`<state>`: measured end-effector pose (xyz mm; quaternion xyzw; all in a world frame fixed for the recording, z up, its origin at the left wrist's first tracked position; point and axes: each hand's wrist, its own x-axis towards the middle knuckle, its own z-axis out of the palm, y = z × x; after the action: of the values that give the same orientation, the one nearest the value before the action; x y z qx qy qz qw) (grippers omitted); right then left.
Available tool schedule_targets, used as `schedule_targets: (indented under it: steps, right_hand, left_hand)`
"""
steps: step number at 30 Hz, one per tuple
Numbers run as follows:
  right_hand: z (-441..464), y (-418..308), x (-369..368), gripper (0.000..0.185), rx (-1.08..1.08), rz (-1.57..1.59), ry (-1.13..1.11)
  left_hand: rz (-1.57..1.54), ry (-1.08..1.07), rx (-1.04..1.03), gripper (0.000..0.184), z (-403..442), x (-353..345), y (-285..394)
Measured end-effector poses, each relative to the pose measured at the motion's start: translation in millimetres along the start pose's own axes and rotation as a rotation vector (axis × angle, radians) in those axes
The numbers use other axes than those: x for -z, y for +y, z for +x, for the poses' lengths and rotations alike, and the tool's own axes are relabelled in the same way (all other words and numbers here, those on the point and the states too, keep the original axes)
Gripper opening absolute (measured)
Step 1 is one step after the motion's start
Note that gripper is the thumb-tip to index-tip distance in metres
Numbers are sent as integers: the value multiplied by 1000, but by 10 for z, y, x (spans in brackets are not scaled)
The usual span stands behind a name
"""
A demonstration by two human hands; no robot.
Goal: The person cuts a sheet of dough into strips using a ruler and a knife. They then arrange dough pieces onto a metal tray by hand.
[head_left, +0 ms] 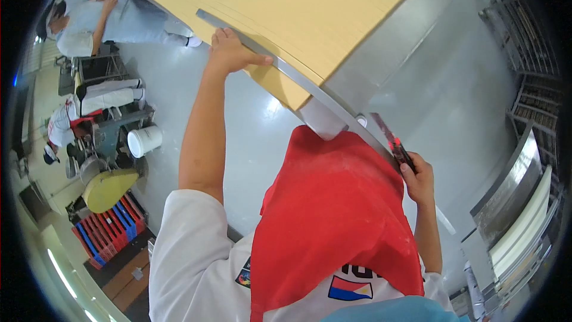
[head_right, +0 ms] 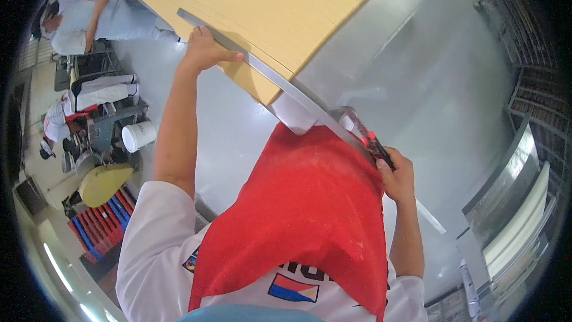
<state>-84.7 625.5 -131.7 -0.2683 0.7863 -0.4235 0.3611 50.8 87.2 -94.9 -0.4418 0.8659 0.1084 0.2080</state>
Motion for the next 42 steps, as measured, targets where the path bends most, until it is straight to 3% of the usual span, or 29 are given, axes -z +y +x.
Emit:
schedule_targets:
  steps: [1, 3, 7, 9, 13, 16, 21, 28, 30, 34, 36, 39, 42]
  right_hand:
    - [64, 5, 0, 28, 19, -11, -8]
    - [257, -45, 19, 34, -24, 279, 138]
    - [1090, -828, -189, 38, -62, 186, 15]
    - [1622, -1218, -568, 45, 394, -53, 21]
    - [2533, -2041, -1471, 60, 547, -276, -102]
    - [3033, -2519, -2066, 65, 557, -464, -171]
    - [3498, -2962, -2619, 69, 397, -651, -278]
    - [3741, -2989, -2779, 72, 388, -715, -329]
    - [3736, -2958, -2799, 69, 497, -710, -261]
    - [3795, -3187, -2874, 74, 508, -772, -247]
    - [3835, -3542, -2909, 55, 442, -876, -366]
    - [3988, -3726, -3018, 43, 460, -947, -372]
    - [3971, -3723, -2970, 54, 488, -965, -377]
  left_hand:
    - [56, 46, 36, 157, 19, -43, -3]
    - [19, 70, 45, 157, 1, -97, -20]
    - [-47, 41, 70, 158, -196, 50, 78]
    - [-75, 59, 73, 158, -240, 77, 82]
    - [-142, 115, 83, 156, -300, 45, 63]
    - [-173, 152, 79, 155, -312, 7, 30]
    - [-289, 154, 44, 151, -268, -57, -77]
    - [-332, 124, 41, 145, -204, -13, -108]
    - [-358, 101, 32, 144, -206, 11, -124]
    - [-334, 141, 12, 143, -151, -122, -132]
    - [-315, 102, -5, 144, -122, -131, -156]
    - [-361, 148, -6, 146, -123, -174, -181]
    - [-369, 212, -9, 147, -112, -233, -191]
